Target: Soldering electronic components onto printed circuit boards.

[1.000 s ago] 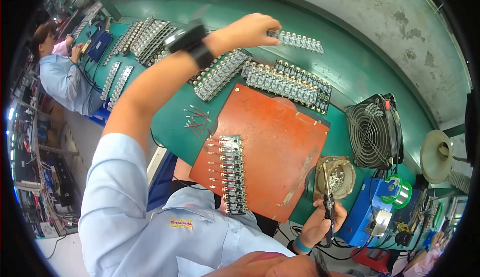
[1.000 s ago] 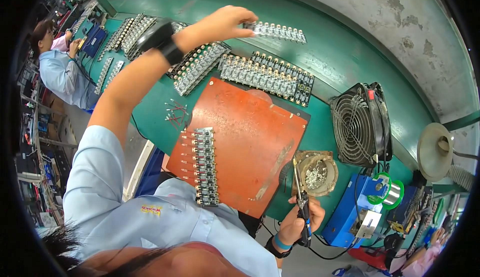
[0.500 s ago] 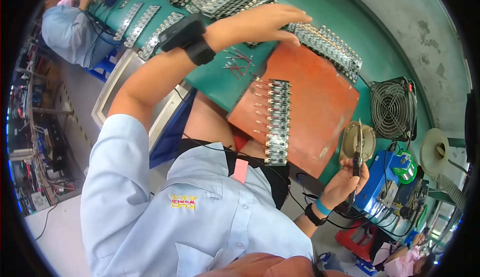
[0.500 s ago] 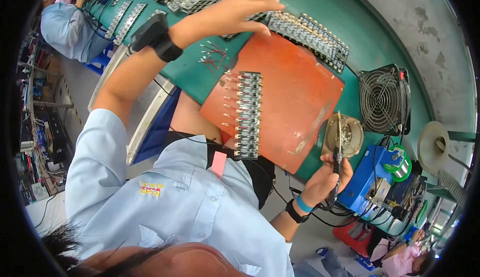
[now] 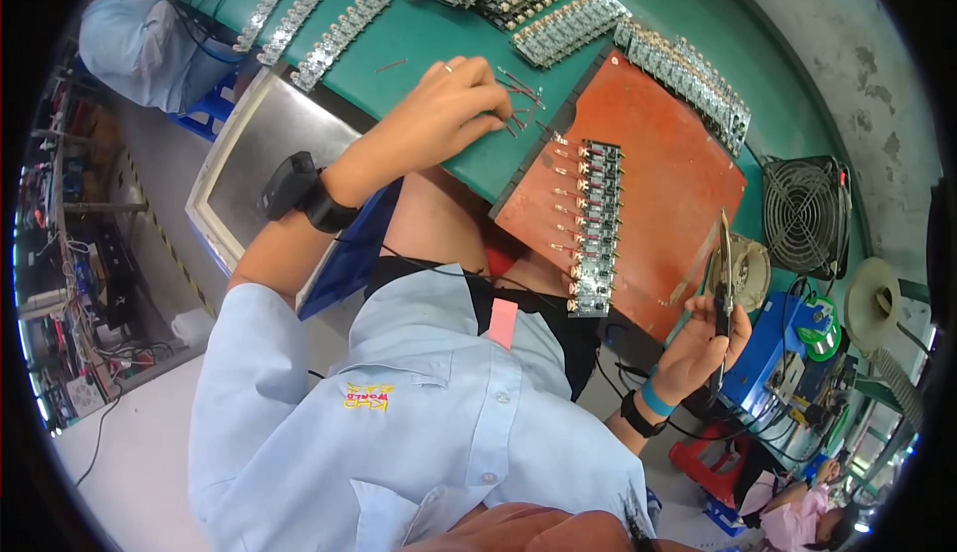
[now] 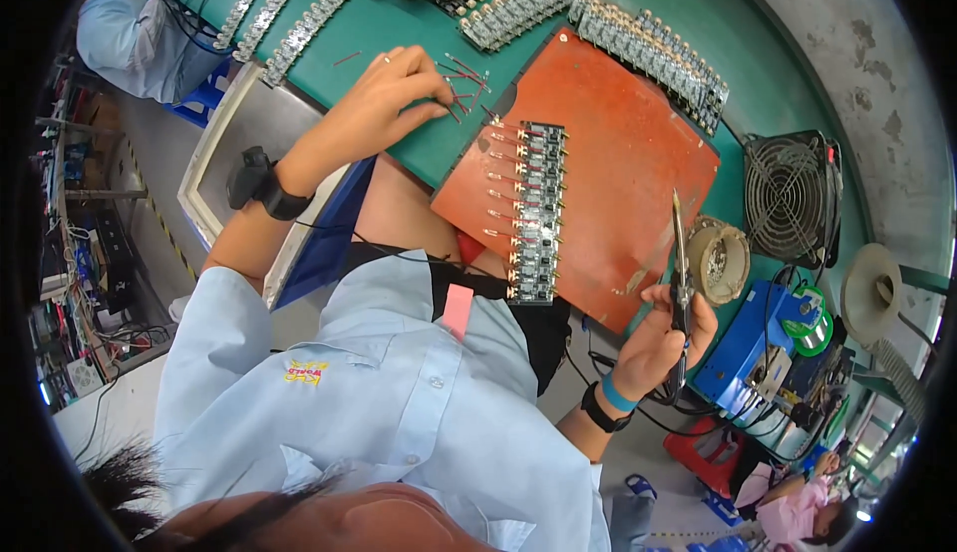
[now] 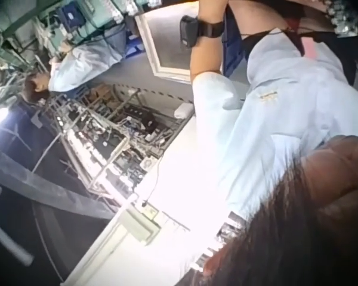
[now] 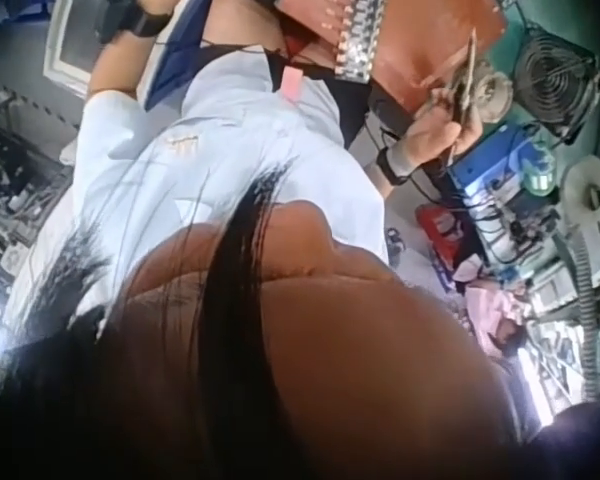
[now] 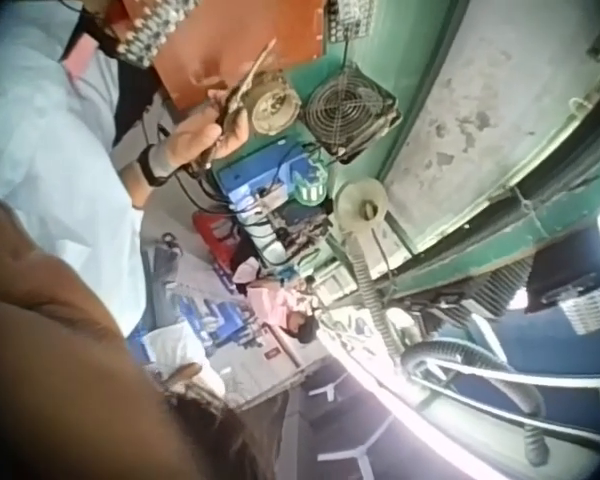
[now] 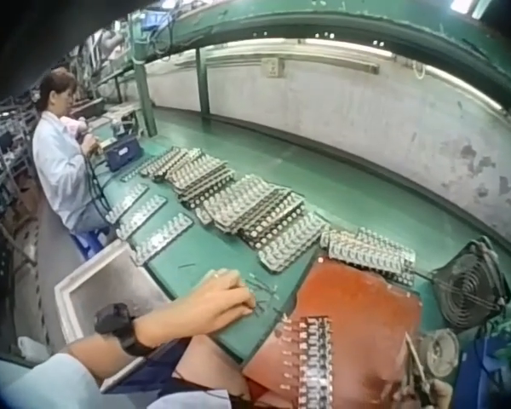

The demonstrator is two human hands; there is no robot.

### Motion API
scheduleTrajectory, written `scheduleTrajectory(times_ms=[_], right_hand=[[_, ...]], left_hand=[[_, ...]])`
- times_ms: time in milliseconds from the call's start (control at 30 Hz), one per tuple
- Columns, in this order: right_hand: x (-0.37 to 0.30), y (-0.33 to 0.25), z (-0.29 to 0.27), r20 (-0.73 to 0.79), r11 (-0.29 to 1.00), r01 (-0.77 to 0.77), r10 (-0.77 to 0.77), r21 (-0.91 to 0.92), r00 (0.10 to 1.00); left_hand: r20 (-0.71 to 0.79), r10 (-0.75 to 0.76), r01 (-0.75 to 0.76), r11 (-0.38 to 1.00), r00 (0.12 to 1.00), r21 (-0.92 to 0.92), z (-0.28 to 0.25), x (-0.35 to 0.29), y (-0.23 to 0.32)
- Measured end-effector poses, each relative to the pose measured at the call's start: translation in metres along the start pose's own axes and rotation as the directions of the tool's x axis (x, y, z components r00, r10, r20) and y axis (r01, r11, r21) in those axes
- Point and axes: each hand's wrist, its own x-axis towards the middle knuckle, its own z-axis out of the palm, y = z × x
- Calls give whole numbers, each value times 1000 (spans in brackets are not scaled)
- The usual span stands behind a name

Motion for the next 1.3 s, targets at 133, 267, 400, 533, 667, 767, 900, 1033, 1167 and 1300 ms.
scheduleTrajectory(times_ms=[133, 267, 400, 533, 667, 767, 900, 1033, 1167, 1300], right_hand=[[3, -4, 11, 19, 1000, 9, -8, -19, 1000], [1, -12, 24, 28, 998, 4, -2, -55, 1000], [-7, -23, 44, -2, 994, -88, 88, -72, 996], [-9, -29, 59, 102, 984, -180, 181, -18, 978], [-8, -34, 69, 224, 967, -250, 255, -53, 940], [-6, -38, 73, 260, 946, -317, 324, -69, 910], [-7, -40, 76, 249, 929, -313, 356, -195, 901], [-11, -37, 75, 245, 930, -158, 246, -332, 938], [-13, -36, 74, 243, 886, -74, 204, -457, 948], [-14, -39, 75, 102, 939, -180, 218, -294, 971]], left_hand=[[55, 1, -6, 995, 998, 96, 6, 4, 2], [16, 13, -15, 992, 1000, 128, 1, 6, 12], [-122, -49, 37, 994, 991, -99, -3, -11, 54], [-152, 95, -132, 957, 984, -256, 18, -25, 109], [-191, 183, -247, 882, 964, -401, 40, -20, 134], [-186, 214, -273, 876, 959, -397, 48, -19, 139], [-157, 213, -259, 883, 964, -391, 50, -21, 141], [-78, 78, -108, 827, 994, -552, 51, -24, 144], [-81, 75, -106, 854, 994, -509, 51, -23, 145], [-100, 40, -83, 872, 994, -482, 51, -24, 144]])
